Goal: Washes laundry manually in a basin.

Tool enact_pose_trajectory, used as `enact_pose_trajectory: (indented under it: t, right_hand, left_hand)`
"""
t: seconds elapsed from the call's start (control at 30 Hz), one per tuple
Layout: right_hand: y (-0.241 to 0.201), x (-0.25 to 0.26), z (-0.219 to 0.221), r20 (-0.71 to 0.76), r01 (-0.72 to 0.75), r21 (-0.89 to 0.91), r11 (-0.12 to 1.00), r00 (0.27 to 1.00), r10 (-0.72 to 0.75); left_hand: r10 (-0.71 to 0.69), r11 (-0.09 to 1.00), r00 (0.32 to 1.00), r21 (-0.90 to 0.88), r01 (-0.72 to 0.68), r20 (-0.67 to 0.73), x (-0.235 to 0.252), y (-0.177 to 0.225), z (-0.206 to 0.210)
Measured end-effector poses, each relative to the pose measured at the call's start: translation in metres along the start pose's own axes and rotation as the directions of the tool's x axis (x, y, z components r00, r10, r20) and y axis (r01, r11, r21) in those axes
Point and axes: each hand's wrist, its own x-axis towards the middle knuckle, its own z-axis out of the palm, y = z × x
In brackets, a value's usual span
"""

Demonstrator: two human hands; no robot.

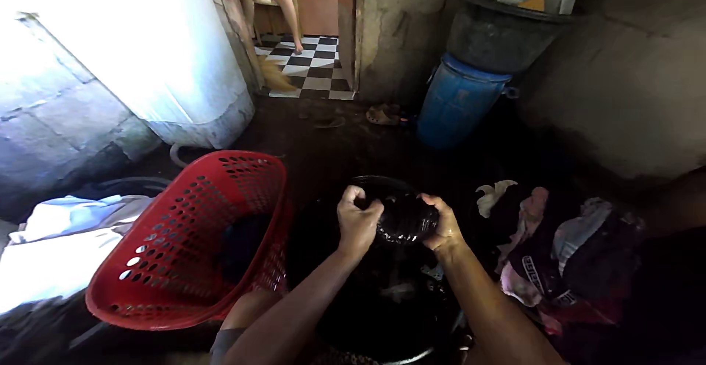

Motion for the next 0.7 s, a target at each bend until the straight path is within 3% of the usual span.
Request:
enact_pose_trajectory:
  t: [0.1, 0.27, 0.37, 0.47, 0.57, 0.63, 0.7]
  right_hand:
    - [0.012, 0.011, -0.009, -0.037, -0.103, -0.047, 0.994, 0.994, 0.101]
    - [0.029, 0.023, -0.023, -0.047, -0.196, -0.219, 0.956, 0.981, 0.190]
    - [0.036, 0.023, -0.026, -0.071, -0.251, -0.405, 0.879, 0.967, 0.244]
    - [0.040, 0.019, -0.031, -0.096, -0.307, -0.445, 0.841, 0.950, 0.296]
    - [0.046, 0.019, -0.045, 0.142, -0.241, -0.291, 0.926, 0.946, 0.291]
    - [0.049, 0.023, -0.052, 0.339, -0.178, -0.134, 0.975, 0.916, 0.214]
    - [0.047, 0.025, -0.055, 0.445, -0.149, -0.050, 0.988, 0.882, 0.156]
  left_hand:
    - [0.203, 0.930, 0.973, 0.289, -0.228, 0.113, -0.020, -0.011, 0.008]
    - [0.502, 0.739, 0.839, 0.401, -0.542, 0.209, -0.046, -0.042, 0.018]
    - [0.518, 0.679, 0.794, 0.411, -0.608, 0.319, -0.058, -0.053, 0.013]
    - [0.413, 0.725, 0.819, 0.400, -0.561, 0.399, -0.058, -0.055, 0.009]
    - [0.362, 0.788, 0.843, 0.352, -0.505, 0.398, -0.042, -0.049, 0.005]
    - [0.446, 0.780, 0.817, 0.288, -0.555, 0.365, -0.033, -0.048, 0.003]
    - [0.547, 0.740, 0.759, 0.222, -0.636, 0.353, -0.028, -0.048, 0.002]
